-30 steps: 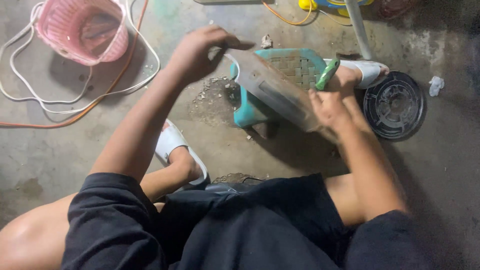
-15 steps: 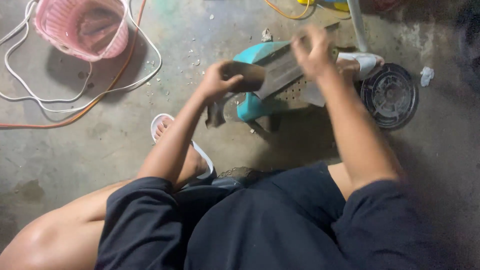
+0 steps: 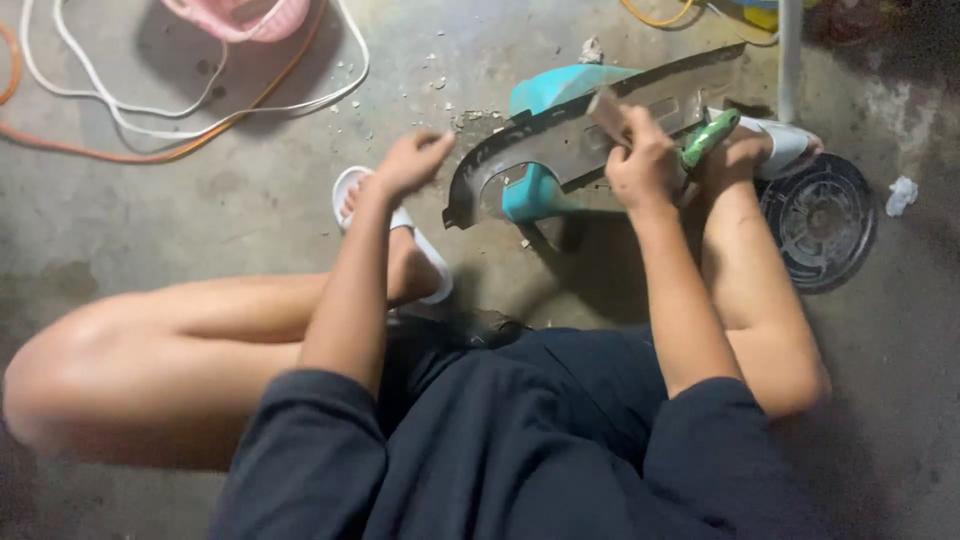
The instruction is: Manually sanding a metal motorcycle part with sandpaper to smooth the surface.
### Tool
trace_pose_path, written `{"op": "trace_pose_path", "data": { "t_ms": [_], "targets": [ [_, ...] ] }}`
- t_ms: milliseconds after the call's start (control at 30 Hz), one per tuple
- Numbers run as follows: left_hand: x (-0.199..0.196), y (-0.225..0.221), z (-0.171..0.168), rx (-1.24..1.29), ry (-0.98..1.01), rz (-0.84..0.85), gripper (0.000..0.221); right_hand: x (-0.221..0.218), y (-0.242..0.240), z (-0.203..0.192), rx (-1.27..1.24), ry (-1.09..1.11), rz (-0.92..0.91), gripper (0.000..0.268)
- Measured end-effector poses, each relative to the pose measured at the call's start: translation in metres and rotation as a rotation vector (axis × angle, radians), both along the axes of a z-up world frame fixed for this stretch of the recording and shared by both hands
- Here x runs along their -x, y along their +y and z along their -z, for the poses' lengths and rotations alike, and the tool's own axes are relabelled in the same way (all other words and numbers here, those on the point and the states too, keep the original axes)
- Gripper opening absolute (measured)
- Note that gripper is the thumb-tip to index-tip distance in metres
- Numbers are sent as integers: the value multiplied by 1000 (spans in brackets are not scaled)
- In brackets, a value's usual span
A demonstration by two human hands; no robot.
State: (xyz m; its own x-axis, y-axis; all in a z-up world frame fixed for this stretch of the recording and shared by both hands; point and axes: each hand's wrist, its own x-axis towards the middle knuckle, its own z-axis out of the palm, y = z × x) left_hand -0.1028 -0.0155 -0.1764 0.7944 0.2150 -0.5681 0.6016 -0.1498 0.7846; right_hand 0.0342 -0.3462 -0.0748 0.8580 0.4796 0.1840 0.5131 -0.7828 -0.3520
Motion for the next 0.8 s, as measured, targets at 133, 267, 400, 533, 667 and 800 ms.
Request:
{"op": "trace_pose_path", "data": {
  "t_ms": [133, 267, 400, 533, 667, 800],
  "targets": [
    [61, -43, -35, 270, -45, -194, 57, 16, 21, 17, 52, 111, -85, 63],
    [88, -61, -53, 204, -81, -360, 42, 27, 30, 7, 86, 277, -56, 68],
    [85, -73, -47, 211, -211, -429, 39, 17, 12, 34, 115, 222, -95, 67],
    [82, -84, -29, 104, -255, -381, 35, 34, 16, 73, 136, 76, -290, 66],
    [70, -93, -14, 108, -315, -353, 33, 40, 27, 85, -18, -266, -613, 65],
    [61, -109, 11, 74, -327, -305, 34, -6, -18, 86, -98, -217, -331, 56]
  ]
}}
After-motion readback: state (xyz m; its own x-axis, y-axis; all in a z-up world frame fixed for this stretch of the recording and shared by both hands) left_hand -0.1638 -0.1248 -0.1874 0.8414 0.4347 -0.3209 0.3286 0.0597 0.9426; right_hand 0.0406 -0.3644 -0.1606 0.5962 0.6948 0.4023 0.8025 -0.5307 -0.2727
